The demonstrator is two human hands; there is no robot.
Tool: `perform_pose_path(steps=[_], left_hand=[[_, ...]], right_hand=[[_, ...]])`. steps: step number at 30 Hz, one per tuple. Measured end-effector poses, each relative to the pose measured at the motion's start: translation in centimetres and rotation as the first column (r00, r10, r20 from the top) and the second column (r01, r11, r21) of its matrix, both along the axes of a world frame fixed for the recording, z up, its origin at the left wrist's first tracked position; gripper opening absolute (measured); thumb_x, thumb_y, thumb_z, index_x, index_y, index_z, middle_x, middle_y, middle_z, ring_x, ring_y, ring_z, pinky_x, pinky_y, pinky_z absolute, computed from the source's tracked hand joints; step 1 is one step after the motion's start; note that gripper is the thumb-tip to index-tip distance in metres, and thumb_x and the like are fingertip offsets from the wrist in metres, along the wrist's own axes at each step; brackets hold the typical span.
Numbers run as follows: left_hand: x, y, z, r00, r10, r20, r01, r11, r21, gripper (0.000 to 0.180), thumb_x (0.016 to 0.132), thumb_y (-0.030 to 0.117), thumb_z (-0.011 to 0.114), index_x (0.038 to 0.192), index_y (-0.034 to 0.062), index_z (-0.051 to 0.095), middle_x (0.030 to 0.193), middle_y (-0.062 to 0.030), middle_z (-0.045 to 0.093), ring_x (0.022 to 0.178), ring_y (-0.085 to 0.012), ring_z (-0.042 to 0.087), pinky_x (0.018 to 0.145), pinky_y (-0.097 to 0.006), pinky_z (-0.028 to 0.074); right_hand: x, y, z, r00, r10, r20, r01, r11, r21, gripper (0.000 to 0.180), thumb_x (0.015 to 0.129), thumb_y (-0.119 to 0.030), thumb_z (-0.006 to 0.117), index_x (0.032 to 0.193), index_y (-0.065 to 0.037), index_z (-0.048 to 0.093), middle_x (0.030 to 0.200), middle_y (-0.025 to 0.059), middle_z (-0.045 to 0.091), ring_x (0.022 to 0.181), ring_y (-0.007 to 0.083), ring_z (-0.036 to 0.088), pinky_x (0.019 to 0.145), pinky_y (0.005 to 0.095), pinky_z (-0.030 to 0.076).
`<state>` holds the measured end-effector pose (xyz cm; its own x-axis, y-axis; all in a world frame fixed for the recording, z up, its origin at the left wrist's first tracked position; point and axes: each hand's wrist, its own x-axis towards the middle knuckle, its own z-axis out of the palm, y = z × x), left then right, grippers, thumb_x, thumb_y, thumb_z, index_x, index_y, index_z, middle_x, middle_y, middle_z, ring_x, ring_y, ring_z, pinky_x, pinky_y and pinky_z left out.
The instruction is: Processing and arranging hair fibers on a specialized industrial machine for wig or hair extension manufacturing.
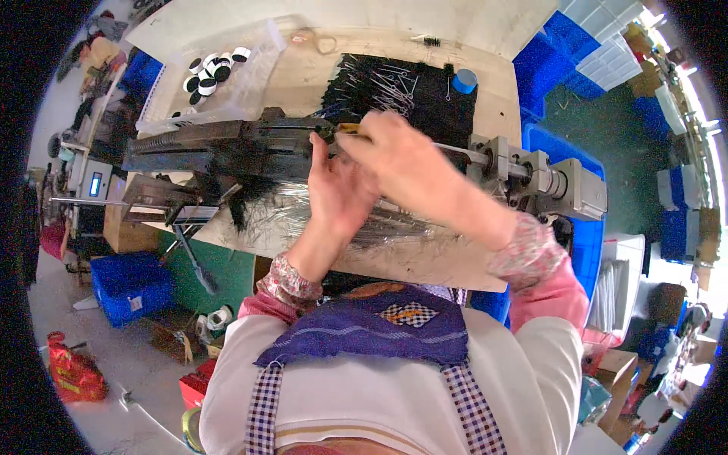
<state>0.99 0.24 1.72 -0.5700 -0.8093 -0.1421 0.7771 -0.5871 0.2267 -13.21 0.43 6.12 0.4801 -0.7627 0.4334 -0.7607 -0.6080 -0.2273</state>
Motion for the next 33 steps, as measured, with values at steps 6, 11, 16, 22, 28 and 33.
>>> perform_pose_path(steps=[6, 11, 16, 22, 28, 33], left_hand=[[0.5, 0.7, -0.8, 0.996, 0.089, -0.028, -0.091, 0.994, -0.057, 0.074, 0.094, 0.06, 0.034, 0.13, -0.0043, 0.036, 0.133, -0.0145, 0.044, 0.129, -0.027, 0.038, 0.111, -0.039, 0.027], [0.0, 1.2, -0.3, 0.987, 0.148, 0.061, -0.142, 0.986, -0.087, 0.07, 0.095, 0.057, 0.034, 0.128, -0.0041, 0.037, 0.132, -0.0159, 0.045, 0.128, -0.03, 0.04, 0.113, -0.041, 0.025], [0.5, 0.8, 0.2, 0.991, 0.096, 0.092, -0.093, 0.995, -0.034, 0.07, 0.095, 0.057, 0.033, 0.125, -0.0066, 0.038, 0.13, -0.0184, 0.046, 0.126, -0.03, 0.042, 0.112, -0.04, 0.029], [0.3, 0.5, 0.7, 0.993, 0.101, 0.063, -0.098, 0.994, -0.051, 0.071, 0.095, 0.057, 0.034, 0.122, -0.0077, 0.039, 0.127, -0.0204, 0.047, 0.122, -0.0312, 0.045, 0.109, -0.041, 0.033], [0.9, 0.6, 0.5, 0.992, 0.123, 0.04, -0.12, 0.991, -0.067, 0.072, 0.095, 0.056, 0.033, 0.126, -0.0089, 0.036, 0.129, -0.0218, 0.046, 0.126, -0.0324, 0.041, 0.11, -0.042, 0.031], [1.0, 0.6, 0.5, 0.988, 0.139, 0.063, -0.133, 0.987, -0.092, 0.071, 0.095, 0.056, 0.034, 0.125, -0.0089, 0.035, 0.129, -0.0223, 0.045, 0.127, -0.0339, 0.04, 0.112, -0.043, 0.028]], right_hand=[[-2.2, -2.7, 1.4, 0.96, -0.132, 0.249, 0.081, 0.976, 0.202, 0.013, 0.076, -0.012, 0.065, 0.087, -0.007, 0.07, 0.076, 0.0101, 0.06, 0.075, 0.0277, 0.061, 0.067, 0.0366, 0.049], [-0.7, -2.9, 0.5, 0.979, -0.052, 0.198, 0.021, 0.987, 0.159, 0.014, 0.077, -0.012, 0.065, 0.088, -0.007, 0.07, 0.075, 0.009, 0.06, 0.076, 0.0286, 0.061, 0.069, 0.037, 0.049], [-1.6, -2.3, 0.7, 0.993, -0.059, 0.1, 0.047, 0.992, 0.118, 0.013, 0.078, -0.015, 0.065, 0.089, -0.01, 0.07, 0.077, 0.0068, 0.06, 0.077, 0.0275, 0.061, 0.073, 0.038, 0.048], [-0.6, -1.4, 1.1, 0.996, 0.011, 0.091, -0.003, 0.996, -0.085, 0.014, 0.076, -0.015, 0.066, 0.089, -0.013, 0.07, 0.075, 0.0045, 0.058, 0.075, 0.0241, 0.06, 0.071, 0.0367, 0.047], [-0.5, -2.7, 1.9, 0.947, -0.033, 0.32, 0.01, 0.997, 0.074, 0.015, 0.078, -0.013, 0.063, 0.092, -0.01, 0.07, 0.086, 0.0092, 0.063, 0.083, 0.0288, 0.062, 0.073, 0.0374, 0.05], [-1.1, -3.5, 0.7, 0.987, -0.018, 0.158, 0.001, 0.994, 0.109, 0.018, 0.078, -0.009, 0.066, 0.095, -0.004, 0.068, 0.084, 0.011, 0.062, 0.08, 0.0268, 0.06, 0.071, 0.0341, 0.048]])
